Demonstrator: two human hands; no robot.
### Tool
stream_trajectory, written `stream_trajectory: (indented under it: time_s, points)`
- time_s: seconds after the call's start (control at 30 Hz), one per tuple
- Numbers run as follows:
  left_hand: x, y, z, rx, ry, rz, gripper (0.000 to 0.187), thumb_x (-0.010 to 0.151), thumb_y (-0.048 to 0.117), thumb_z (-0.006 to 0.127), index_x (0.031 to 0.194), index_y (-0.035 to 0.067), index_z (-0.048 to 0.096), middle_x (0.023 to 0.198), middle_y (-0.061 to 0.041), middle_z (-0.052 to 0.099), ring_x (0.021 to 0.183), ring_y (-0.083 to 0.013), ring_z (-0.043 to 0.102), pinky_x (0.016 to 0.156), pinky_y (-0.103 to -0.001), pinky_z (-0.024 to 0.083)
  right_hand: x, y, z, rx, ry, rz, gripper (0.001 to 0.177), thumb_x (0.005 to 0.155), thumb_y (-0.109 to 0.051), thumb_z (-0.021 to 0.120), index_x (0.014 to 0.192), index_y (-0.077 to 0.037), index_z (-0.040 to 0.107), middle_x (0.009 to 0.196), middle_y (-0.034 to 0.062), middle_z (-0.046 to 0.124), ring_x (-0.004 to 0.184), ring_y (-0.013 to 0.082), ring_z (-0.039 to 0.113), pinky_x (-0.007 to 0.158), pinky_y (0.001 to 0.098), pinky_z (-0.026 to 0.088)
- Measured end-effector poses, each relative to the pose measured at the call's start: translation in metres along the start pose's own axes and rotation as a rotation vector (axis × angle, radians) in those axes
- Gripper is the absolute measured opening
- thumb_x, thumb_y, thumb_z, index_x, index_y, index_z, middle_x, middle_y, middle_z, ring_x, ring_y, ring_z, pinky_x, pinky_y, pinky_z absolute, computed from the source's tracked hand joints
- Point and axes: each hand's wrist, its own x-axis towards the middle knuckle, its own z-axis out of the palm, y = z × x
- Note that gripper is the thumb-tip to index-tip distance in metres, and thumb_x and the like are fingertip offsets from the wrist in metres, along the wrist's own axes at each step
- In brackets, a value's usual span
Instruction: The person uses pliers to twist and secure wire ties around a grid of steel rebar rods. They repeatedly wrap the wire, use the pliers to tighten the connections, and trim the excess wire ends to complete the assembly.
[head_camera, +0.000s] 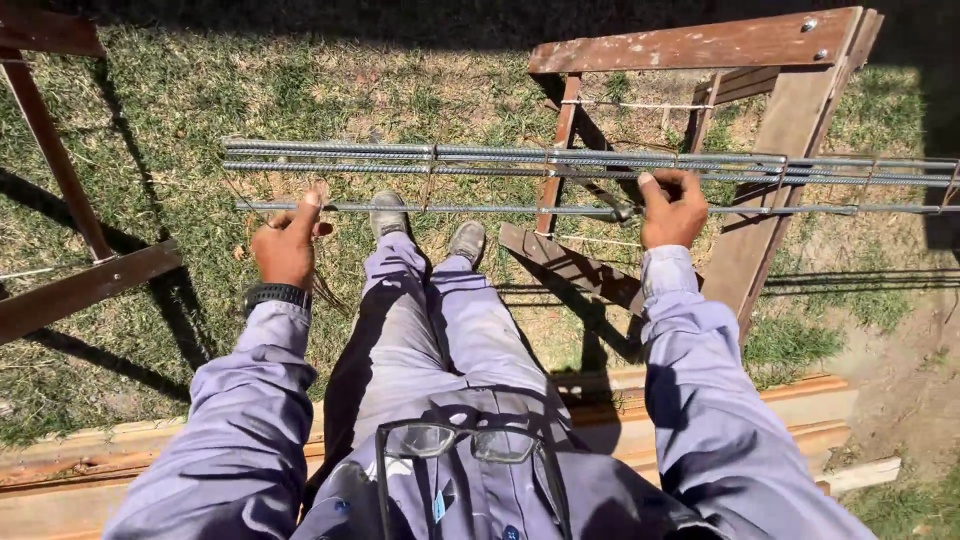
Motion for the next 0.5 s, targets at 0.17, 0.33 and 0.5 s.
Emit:
stream_trajectory:
  time_s: [0.17,0.33,0.5]
  points:
    - [0.006,0.017,0.008,-0.856,-0.116,-0.327,0.056,0.082,0.055,0.076,0.115,0.013,0.062,0.113,-0.003,0.073,0.06,-0.0068,0.042,0.069,-0.033,0.03,0.002,-0.035,0.003,-0.108,-0.304,-0.436,0.021,0.088,-0.012,0.082,0.107,-0.017,0.073,0.102,0.0085,0.072,0.1,0.03,0.068,0.093,0.0432,0.049]
    - [0.068,-0.05,0.049,-1.34,-0.249,-0.238,0.057,0.09,0.052,0.075,0.13,0.015,0.056,0.137,-0.006,0.061,0.041,-0.0007,0.033,0.033,-0.012,0.029,0.004,-0.089,0.042,-0.176,-0.525,-0.542,0.026,0.097,-0.016,0.074,0.122,-0.011,0.068,0.115,0.0149,0.068,0.114,0.0349,0.062,0.104,0.0505,0.041]
    - [0.081,-0.046,0.053,-1.513,-0.3,-0.241,0.045,0.088,0.052,0.076,0.11,0.018,0.056,0.121,0.004,0.067,0.039,-0.0018,0.033,0.031,-0.011,0.022,0.019,-0.117,0.056,-0.328,-0.864,-0.398,0.035,0.105,-0.031,0.057,0.126,-0.005,0.067,0.119,0.0247,0.068,0.119,0.046,0.06,0.105,0.0602,0.04]
